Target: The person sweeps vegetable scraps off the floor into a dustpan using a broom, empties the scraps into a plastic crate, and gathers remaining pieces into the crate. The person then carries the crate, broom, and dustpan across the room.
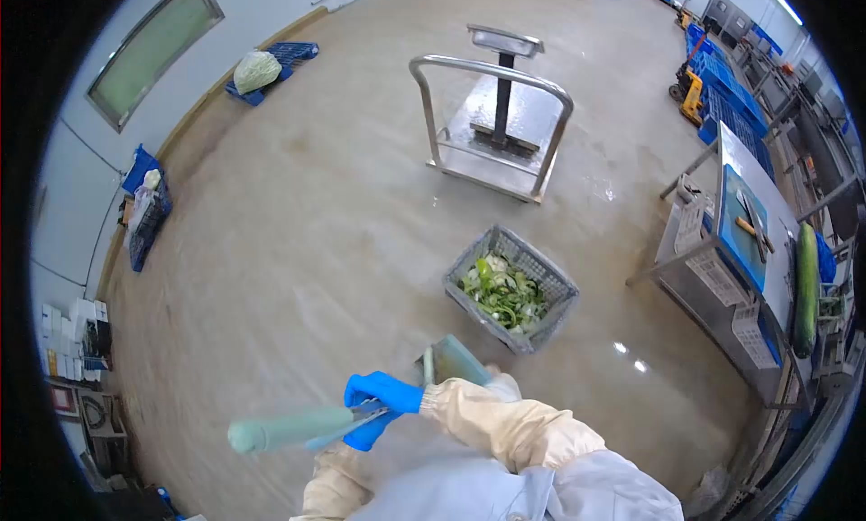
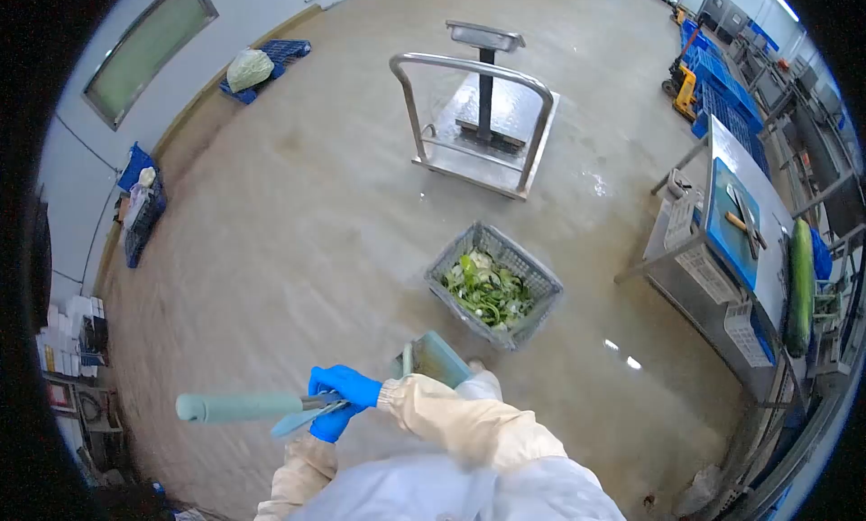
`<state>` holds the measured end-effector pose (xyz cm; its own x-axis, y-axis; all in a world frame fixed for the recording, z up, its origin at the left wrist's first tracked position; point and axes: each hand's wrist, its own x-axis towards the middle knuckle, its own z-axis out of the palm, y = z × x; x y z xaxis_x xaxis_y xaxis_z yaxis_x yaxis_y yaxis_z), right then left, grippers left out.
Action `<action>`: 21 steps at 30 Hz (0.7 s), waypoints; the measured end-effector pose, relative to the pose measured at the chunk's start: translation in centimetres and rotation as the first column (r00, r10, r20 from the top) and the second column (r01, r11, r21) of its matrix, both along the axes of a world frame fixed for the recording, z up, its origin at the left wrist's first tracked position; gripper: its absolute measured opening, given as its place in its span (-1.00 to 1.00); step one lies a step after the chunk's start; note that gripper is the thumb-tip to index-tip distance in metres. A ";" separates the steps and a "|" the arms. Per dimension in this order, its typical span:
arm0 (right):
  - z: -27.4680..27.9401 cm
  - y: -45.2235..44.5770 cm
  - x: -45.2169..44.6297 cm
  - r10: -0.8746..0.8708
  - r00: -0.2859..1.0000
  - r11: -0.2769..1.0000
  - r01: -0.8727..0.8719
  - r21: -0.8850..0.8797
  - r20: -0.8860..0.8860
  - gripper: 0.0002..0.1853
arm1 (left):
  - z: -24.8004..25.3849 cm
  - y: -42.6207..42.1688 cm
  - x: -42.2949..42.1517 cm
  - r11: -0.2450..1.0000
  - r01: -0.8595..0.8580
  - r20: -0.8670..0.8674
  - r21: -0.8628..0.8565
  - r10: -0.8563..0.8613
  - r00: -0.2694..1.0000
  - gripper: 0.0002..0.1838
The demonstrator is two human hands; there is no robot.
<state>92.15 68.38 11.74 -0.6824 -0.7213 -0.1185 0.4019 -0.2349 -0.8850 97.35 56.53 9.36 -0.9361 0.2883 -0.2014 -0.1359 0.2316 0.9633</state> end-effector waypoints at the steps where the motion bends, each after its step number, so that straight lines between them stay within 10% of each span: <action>1: 0.1 -0.7 -1.3 0.006 1.000 1.000 -0.006 0.001 -0.005 -0.70 | -0.4 -0.8 -1.2 1.000 -0.019 0.037 0.011 0.018 0.999 -0.74; 9: -1.7 -3.9 -11.5 -0.197 0.980 0.976 0.192 -0.104 -0.038 -0.67 | -2.8 -4.0 -11.8 0.983 -0.181 0.186 -0.031 0.184 0.965 -0.75; 13: -4.9 -7.2 -18.5 -0.027 0.999 0.997 0.025 -0.066 -0.043 -0.67 | -2.8 -6.0 -16.1 0.957 -0.287 0.204 -0.049 0.291 0.935 -0.76; 14: -3.2 -5.9 -20.7 0.094 0.966 0.953 -0.017 -0.303 0.242 -0.67 | -2.1 -7.0 -16.8 0.949 -0.312 0.189 -0.043 0.315 0.930 -0.76; 17: -16.0 -4.0 -26.3 -0.387 0.901 0.920 0.363 0.147 0.198 -0.68 | -0.5 -10.7 -17.7 0.906 -0.416 0.129 -0.083 0.423 0.897 -0.76; 18: -23.6 -1.3 -28.0 -0.285 0.939 0.816 0.342 0.466 -0.191 -0.67 | -0.1 -12.2 -17.7 0.869 -0.475 0.093 -0.138 0.488 0.868 -0.75; 21: -38.5 6.5 -29.0 -0.463 0.872 0.361 0.351 0.864 -0.162 -0.52 | -1.6 -16.9 -17.3 0.681 -0.705 0.047 -0.197 0.725 0.687 -0.75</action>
